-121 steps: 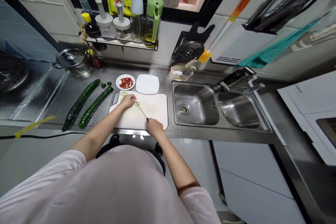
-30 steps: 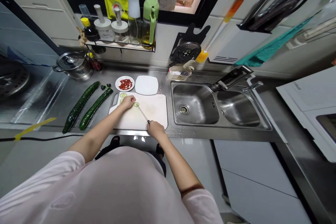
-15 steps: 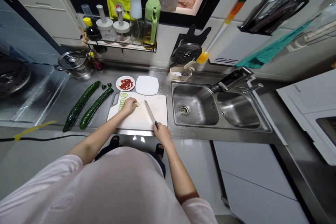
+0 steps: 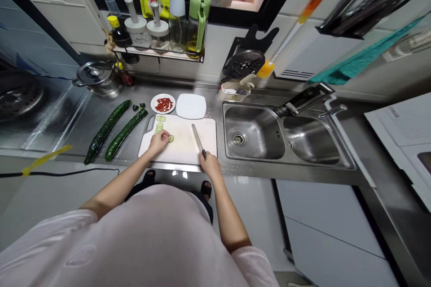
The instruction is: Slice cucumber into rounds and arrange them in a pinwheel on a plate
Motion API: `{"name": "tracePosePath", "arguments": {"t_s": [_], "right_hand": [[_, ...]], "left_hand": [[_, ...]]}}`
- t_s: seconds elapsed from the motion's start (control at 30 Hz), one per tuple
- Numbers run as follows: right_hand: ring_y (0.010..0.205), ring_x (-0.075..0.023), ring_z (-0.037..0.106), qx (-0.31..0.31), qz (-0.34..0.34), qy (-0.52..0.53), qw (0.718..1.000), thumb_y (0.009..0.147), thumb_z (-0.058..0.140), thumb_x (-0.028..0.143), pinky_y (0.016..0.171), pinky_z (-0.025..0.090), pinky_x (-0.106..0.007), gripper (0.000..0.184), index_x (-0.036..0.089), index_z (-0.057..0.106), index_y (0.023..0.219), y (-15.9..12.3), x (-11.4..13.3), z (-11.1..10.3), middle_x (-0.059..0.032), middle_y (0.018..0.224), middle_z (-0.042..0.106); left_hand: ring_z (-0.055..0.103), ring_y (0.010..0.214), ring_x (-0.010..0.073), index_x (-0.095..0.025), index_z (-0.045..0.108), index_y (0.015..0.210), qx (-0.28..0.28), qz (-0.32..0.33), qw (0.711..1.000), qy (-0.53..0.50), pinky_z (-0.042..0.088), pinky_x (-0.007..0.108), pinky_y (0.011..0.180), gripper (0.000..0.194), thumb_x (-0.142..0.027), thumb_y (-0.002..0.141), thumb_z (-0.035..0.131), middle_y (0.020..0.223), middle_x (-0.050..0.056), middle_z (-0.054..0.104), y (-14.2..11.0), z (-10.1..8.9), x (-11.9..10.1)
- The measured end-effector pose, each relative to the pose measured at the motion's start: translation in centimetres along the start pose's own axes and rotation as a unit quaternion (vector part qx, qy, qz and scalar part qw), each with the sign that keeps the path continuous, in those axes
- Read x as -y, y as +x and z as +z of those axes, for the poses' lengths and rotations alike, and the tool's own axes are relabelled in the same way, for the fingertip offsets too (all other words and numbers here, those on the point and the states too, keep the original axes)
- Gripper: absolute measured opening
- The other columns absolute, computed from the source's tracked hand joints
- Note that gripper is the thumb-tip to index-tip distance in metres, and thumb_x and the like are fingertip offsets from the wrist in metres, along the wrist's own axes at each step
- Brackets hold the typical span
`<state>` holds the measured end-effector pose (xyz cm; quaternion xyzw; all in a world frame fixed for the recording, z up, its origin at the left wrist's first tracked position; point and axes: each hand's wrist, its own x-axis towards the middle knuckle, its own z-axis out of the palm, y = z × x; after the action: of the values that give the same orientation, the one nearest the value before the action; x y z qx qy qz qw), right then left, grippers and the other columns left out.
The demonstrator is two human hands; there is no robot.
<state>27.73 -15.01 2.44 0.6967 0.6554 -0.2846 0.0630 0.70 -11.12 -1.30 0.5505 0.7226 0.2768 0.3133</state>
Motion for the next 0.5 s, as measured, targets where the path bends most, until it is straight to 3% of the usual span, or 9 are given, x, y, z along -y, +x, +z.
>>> {"name": "tracePosePath", "arguments": {"t_s": [0.23, 0.5], "right_hand": [[0.100, -0.0235, 0.061, 0.004, -0.005, 0.012, 1.000, 0.096, 0.030, 0.054, 0.077, 0.041, -0.027, 0.052, 0.014, 0.060, 0.112, 0.6, 0.2, 0.3, -0.0158, 0.107, 0.066], [0.100, -0.0234, 0.062, 0.017, 0.003, 0.002, 1.000, 0.097, 0.029, 0.053, 0.078, 0.042, -0.028, 0.053, 0.014, 0.060, 0.112, 0.6, 0.6, 0.0, -0.0159, 0.107, 0.066]], "left_hand": [[0.057, 0.068, 0.0118, -0.023, 0.058, 0.093, -0.065, -0.057, 0.996, 0.025, 0.042, 0.022, 0.067, 0.017, -0.032, 0.079, 0.058, 0.075, -0.002, 0.062, -1.8, -2.4, 3.1], [0.060, 0.076, 0.0148, -0.024, 0.058, 0.096, -0.074, -0.079, 0.990, 0.089, 0.040, 0.024, 0.069, 0.016, -0.030, 0.081, 0.056, 0.080, -0.001, 0.066, -1.9, -3.1, 3.9]]}}
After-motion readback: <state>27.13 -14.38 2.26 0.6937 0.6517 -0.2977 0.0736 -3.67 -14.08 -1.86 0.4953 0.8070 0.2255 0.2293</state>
